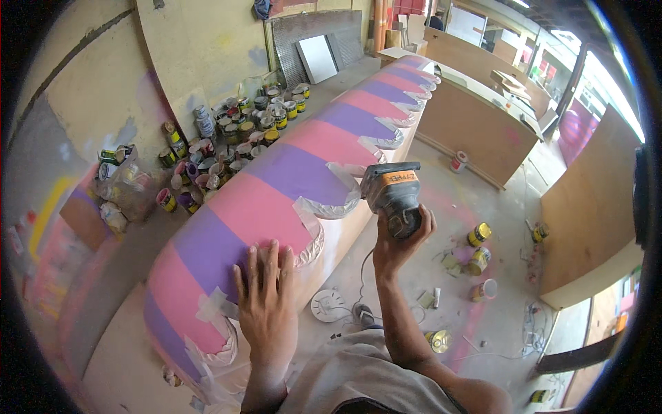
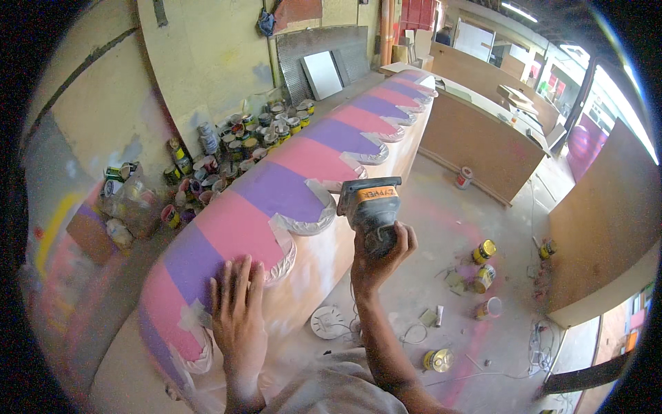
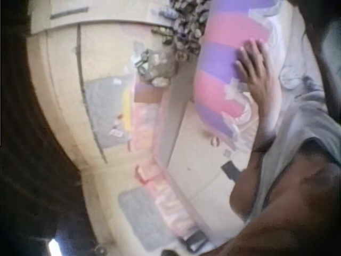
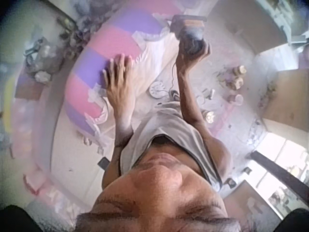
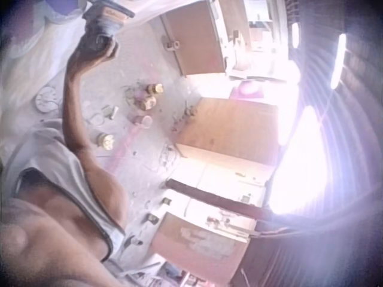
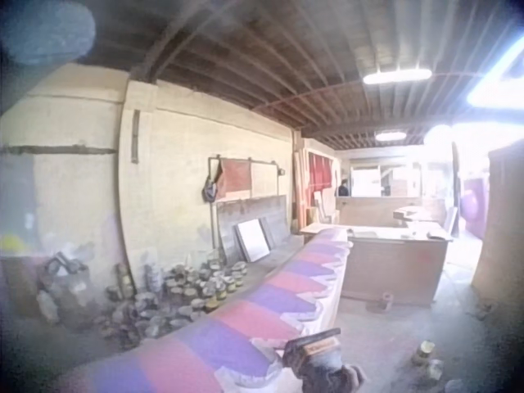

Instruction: Sand the surface and edges of a large wooden furniture piece using an electric sander.

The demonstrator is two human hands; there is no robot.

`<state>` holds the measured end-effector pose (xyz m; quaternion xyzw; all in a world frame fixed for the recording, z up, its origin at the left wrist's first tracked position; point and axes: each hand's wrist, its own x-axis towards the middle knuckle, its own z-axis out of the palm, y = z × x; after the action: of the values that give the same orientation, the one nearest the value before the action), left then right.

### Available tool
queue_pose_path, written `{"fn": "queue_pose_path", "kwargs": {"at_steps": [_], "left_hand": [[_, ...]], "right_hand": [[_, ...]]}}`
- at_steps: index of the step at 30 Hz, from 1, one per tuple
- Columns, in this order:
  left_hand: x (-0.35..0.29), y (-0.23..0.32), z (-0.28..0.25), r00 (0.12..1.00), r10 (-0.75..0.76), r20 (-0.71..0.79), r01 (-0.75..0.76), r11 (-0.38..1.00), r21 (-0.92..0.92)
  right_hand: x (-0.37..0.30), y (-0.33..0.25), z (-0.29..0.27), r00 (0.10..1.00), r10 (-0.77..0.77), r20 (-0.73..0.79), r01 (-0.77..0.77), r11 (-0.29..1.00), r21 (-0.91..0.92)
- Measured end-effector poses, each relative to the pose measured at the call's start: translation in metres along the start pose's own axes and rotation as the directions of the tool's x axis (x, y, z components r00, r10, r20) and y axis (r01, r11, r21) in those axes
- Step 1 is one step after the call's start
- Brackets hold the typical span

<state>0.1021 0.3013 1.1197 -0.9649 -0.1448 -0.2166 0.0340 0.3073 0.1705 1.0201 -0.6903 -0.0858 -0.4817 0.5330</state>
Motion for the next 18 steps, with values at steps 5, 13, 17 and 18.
{"fn": "queue_pose_path", "kwargs": {"at_steps": [5,13,17,18], "left_hand": [[0.000,-0.002,0.000,1.000,0.016,-0.008,-0.016,1.000,0.019],[0.000,-0.001,0.003,1.000,-0.007,-0.013,0.008,1.000,0.024],[0.005,0.005,-0.001,0.999,-0.038,0.001,0.038,0.999,-0.011],[0.006,0.004,0.000,0.999,-0.032,-0.025,0.032,0.999,-0.004]], "right_hand": [[0.017,0.031,-0.004,0.993,0.089,0.083,-0.106,0.967,0.233],[0.050,0.054,-0.011,0.814,0.474,0.336,-0.578,0.723,0.378],[0.054,0.092,-0.012,0.816,0.465,0.343,-0.577,0.627,0.524],[0.052,0.105,-0.012,0.856,0.416,0.306,-0.514,0.633,0.578]]}}
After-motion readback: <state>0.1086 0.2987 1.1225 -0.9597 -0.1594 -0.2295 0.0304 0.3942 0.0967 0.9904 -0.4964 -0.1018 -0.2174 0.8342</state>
